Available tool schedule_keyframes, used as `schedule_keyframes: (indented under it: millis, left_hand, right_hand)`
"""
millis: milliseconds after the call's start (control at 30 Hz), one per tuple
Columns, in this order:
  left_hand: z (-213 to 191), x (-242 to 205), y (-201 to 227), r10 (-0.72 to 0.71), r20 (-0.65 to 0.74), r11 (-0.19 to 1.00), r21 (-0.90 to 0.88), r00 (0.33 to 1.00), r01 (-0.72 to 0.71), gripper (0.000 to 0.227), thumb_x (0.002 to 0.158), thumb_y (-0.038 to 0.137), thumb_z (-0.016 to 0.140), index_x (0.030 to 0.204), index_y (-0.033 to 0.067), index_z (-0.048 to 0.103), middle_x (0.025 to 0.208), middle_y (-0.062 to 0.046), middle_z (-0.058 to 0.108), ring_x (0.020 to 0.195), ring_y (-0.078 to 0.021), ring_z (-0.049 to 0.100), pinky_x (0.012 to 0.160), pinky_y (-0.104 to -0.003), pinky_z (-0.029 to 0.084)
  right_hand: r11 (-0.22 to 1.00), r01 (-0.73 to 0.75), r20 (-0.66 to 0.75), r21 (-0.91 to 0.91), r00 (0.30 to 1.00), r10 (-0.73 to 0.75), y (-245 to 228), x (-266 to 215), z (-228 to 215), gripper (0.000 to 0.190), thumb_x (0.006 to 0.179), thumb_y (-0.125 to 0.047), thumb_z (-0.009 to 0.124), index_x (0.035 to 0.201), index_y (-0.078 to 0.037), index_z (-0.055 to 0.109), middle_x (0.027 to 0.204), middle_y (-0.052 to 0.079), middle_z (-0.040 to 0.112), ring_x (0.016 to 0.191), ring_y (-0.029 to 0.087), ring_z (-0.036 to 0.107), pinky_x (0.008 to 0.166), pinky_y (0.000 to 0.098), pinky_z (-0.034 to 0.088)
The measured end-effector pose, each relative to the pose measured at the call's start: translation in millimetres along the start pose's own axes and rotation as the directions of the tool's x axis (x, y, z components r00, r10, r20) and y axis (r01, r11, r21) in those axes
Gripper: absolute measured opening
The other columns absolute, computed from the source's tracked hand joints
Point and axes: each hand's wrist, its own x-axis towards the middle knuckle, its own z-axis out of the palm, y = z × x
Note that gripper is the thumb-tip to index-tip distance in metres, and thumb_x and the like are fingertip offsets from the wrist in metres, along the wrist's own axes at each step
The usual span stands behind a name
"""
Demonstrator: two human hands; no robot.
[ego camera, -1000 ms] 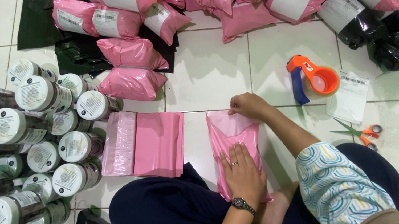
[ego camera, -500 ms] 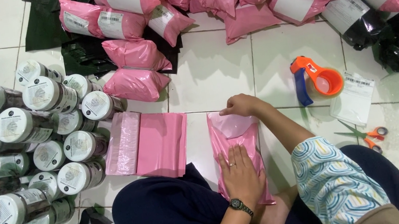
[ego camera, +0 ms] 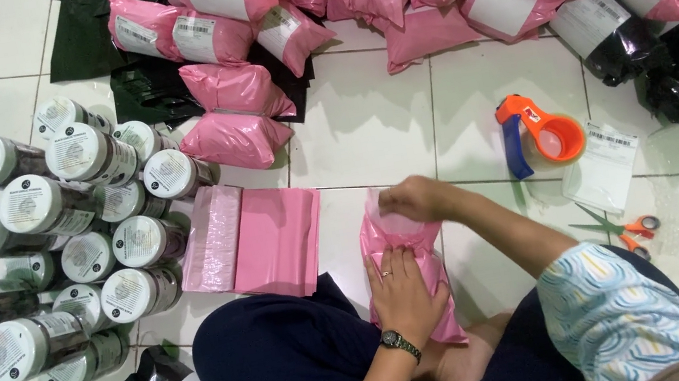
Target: The person wraps a jar in bubble wrap, secures it with tape, and then places it inside a pink plastic mailer bag before attaching a shipping label.
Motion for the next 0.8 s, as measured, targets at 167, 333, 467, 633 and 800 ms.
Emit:
schedule_keyframes:
  millis: [167, 333, 467, 633, 800]
  left_hand:
    - [3, -4, -2, -0.070, 0.021, 0.990, -0.124, 0.997, 0.072, 0.072, 0.086, 0.050, 0.067, 0.140, 0.0039, 0.057, 0.146, -0.021, 0.060, 0.139, -0.0439, 0.049, 0.120, -0.061, 0.024]
    - [33, -17, -16, -0.267, -0.083, 0.848, -0.493, 0.960, 0.194, 0.077, 0.077, 0.033, 0.084, 0.138, -0.0016, 0.051, 0.121, -0.020, 0.047, 0.113, -0.0458, 0.055, 0.102, -0.054, 0.050]
    - [44, -26, -21, -0.439, -0.001, 0.635, -0.708, 0.899, 0.309, 0.091, 0.062, 0.043, 0.101, 0.114, 0.0149, 0.032, 0.130, -0.010, 0.038, 0.130, -0.0415, 0.055, 0.115, -0.051, 0.047]
    - [54, -25, -53, -0.322, -0.022, 0.535, -0.829, 0.947, 0.163, 0.099, 0.059, 0.024, 0.107, 0.117, 0.0092, 0.029, 0.119, -0.015, 0.046, 0.122, -0.0418, 0.058, 0.114, -0.049, 0.046]
    - [-56, 14, -67, -0.298, 0.539, 0.444, -0.652, 0.788, 0.614, 0.088, 0.092, 0.085, 0.068, 0.136, 0.0104, 0.054, 0.142, -0.023, 0.064, 0.134, -0.0400, 0.066, 0.106, -0.057, 0.054]
  right_hand:
    - [0.872, 0.395, -0.058, -0.290, 0.902, -0.428, -26, -31, 27, 0.006, 0.097, -0.007, 0.069, 0.098, -0.011, 0.074, 0.080, 0.001, 0.073, 0.060, 0.020, 0.067, 0.054, 0.0338, 0.054]
    - [0.767, 0.476, -0.062, -0.429, 0.832, -0.551, -45, -58, 41, 0.010, 0.096, -0.001, 0.075, 0.099, -0.010, 0.072, 0.069, -0.004, 0.063, 0.048, 0.012, 0.054, 0.042, 0.0297, 0.043]
    - [0.730, 0.410, -0.105, -0.547, 0.832, -0.545, -37, -77, 72, 0.023, 0.112, -0.028, 0.054, 0.121, -0.020, 0.073, 0.084, -0.004, 0.076, 0.068, 0.018, 0.076, 0.060, 0.0321, 0.063]
    - [0.599, 0.415, -0.037, -0.685, 0.801, -0.598, -9, -88, 111, 0.013, 0.109, -0.025, 0.055, 0.105, -0.024, 0.068, 0.090, -0.007, 0.074, 0.069, 0.015, 0.074, 0.054, 0.0314, 0.061]
    - [0.582, 0.389, -0.029, -0.714, 0.814, -0.580, -17, -94, 112, 0.018, 0.110, -0.020, 0.053, 0.107, -0.021, 0.071, 0.092, -0.003, 0.077, 0.075, 0.014, 0.077, 0.055, 0.0258, 0.058]
